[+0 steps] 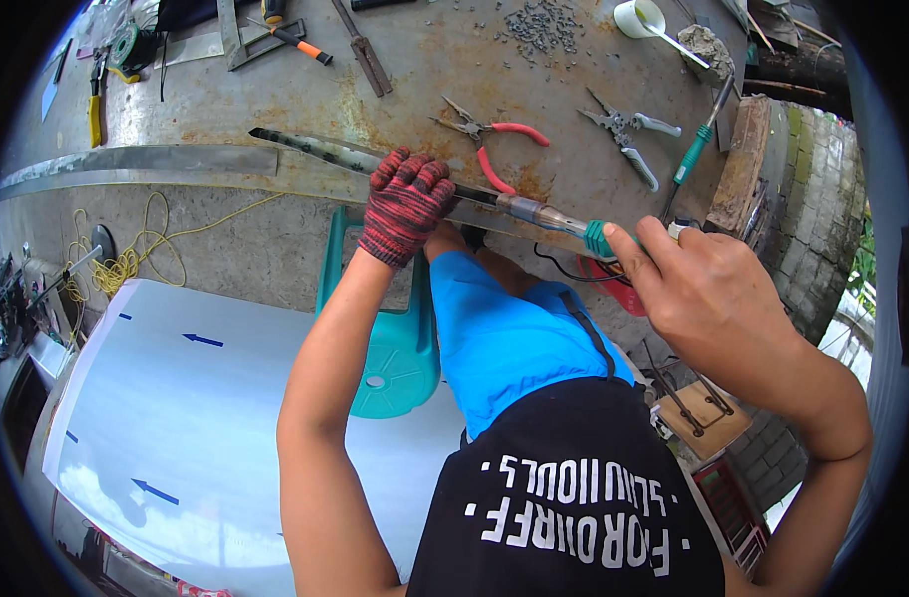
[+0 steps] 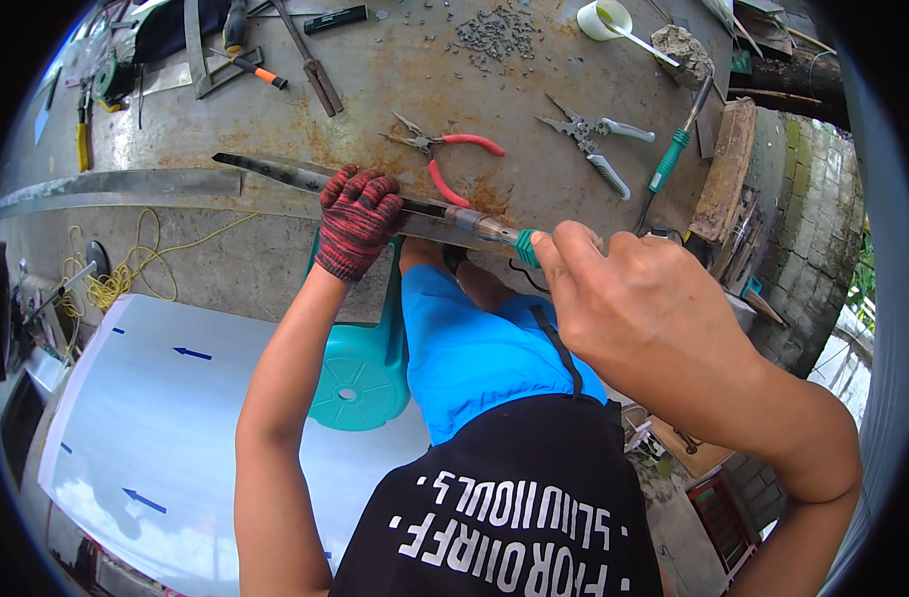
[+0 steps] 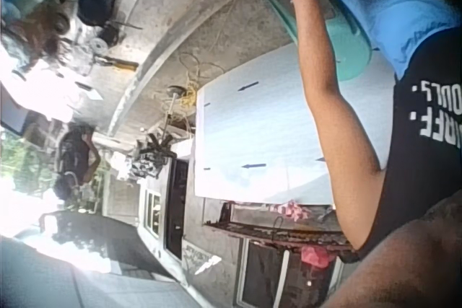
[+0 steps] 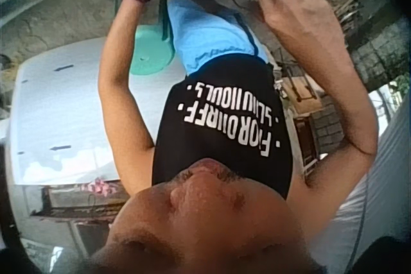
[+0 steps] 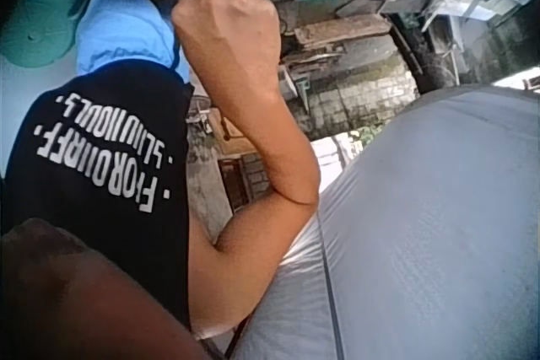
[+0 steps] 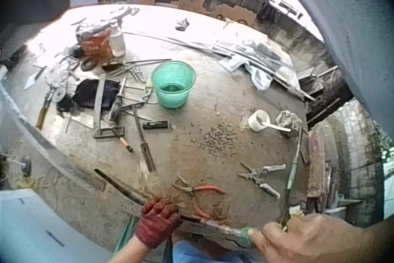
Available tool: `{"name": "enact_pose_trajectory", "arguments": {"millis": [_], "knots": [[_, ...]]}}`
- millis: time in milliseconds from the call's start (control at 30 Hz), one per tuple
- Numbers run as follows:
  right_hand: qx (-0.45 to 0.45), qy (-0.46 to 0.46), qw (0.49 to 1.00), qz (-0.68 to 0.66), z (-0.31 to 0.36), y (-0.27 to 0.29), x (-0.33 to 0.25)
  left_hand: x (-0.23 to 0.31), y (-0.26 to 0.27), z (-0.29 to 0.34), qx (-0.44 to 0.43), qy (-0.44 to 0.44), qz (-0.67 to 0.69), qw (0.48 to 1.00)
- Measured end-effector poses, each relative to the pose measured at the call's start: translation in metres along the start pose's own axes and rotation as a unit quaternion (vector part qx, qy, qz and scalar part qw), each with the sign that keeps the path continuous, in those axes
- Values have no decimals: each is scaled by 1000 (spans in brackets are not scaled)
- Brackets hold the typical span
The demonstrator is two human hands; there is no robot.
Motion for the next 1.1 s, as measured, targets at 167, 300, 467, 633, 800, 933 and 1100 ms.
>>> {"name": "enact_pose_trajectory", "arguments": {"millis": [167,300,467,633,800,933,1100], "knots": [[17,-2,1000,15,2,-1,-5,0,1,1,-1,0,-7,1000],[6,-2,1000,3,1,-1,-1,-1,-1,1,-11,4,-3,1000],[3,1,1000,-2,2,-1,-1,-2,-2,2,-7,2,-3,1000],[-8,-12,1000,-9,6,-4,-2,-2,-2,2,-1,2,-6,1000],[-17,-27,999,-16,10,-9,-5,-2,-3,4,0,3,-11,1000],[-28,-42,998,-34,12,-10,-4,-2,-3,3,-4,3,-12,1000],[-21,-40,998,-37,9,-10,-3,-1,-2,3,1,2,-8,1000]]}}
Point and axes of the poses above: each hand's wrist, its own z-axis away from the middle knuckle, its own y-axis out of the back of the hand, x = y × z, the point moved 10 cm from there along -z, towards the middle knuckle, and after that the axes turned 10 degrees about z, right-handed, at the moved point
